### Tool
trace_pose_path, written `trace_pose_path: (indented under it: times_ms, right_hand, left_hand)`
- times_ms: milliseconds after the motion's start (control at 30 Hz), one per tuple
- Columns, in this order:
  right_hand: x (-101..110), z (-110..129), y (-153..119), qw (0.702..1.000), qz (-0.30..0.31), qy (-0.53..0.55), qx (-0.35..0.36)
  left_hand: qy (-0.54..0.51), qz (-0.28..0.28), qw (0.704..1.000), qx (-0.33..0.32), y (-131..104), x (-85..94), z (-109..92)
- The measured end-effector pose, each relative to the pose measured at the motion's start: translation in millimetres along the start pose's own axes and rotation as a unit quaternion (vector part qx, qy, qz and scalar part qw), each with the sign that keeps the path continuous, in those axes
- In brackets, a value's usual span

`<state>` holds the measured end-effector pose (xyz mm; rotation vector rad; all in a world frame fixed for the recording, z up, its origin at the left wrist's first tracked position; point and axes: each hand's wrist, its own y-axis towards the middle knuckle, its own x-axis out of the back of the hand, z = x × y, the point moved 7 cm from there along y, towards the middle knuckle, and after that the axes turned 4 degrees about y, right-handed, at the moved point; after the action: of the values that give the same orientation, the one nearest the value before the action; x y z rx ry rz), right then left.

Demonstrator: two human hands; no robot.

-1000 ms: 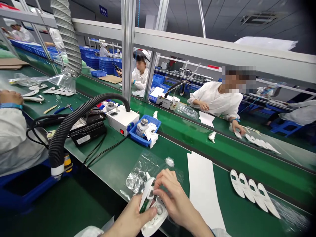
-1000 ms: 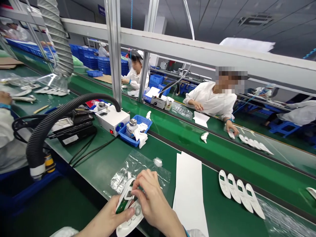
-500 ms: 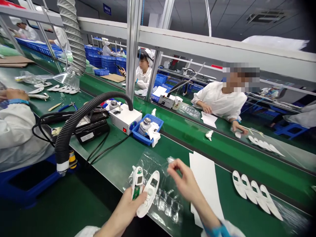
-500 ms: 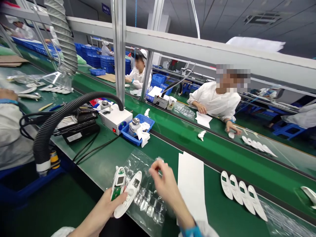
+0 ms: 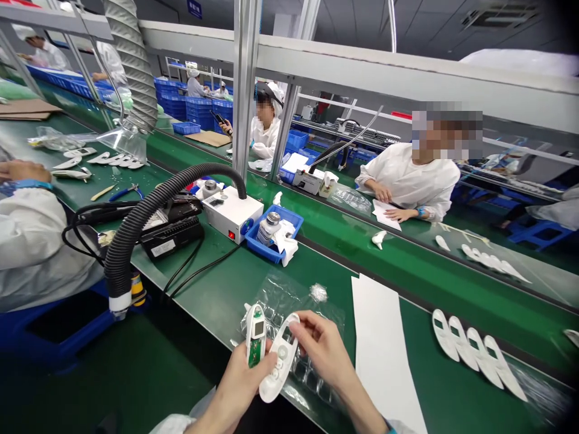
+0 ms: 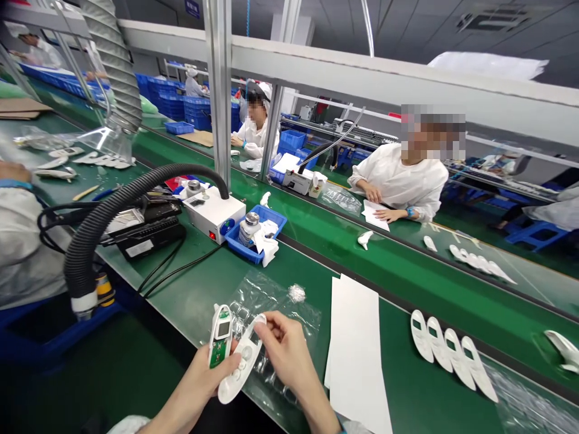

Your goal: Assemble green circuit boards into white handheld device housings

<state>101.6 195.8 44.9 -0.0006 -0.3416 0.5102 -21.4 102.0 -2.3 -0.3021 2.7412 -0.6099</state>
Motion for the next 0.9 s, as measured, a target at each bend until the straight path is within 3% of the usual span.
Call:
trace_pose_path:
  times_ms: [133, 267, 467, 667, 900]
  right_hand:
    - [-9.5, 0.7, -17.6, 0.997, -0.006, 0.078, -0.021]
    - [-7.6, -4.9, -5.2, 0.999, -0.011, -0.027, 0.027]
    - [-10.0, -24.5, 22.3, 0.979, -0.105, -0.169, 0.049]
    - [-19.2, -27.8, 14.5, 0.965, -0.149, -0.213, 0.033]
    - [-23.8, -14.3, 3.1, 0.967, -0.148, -0.182, 0.099]
  left_hand:
    - [0.032, 0.028, 0.999, -0.009, -0.8, 2.2, 18.0]
    - [0.041, -0.040, 0.998, 0.009, -4.9, 18.3, 28.7]
    - [0.020, -0.179, 0.983, -0.020, -9.8, 51.3, 11.1]
    - [0.069, -0.203, 0.976, -0.041, -3.2, 69.5, 3.8]
    - [0.086, -0.199, 0.975, -0.040, -1.0, 72.3, 5.0]
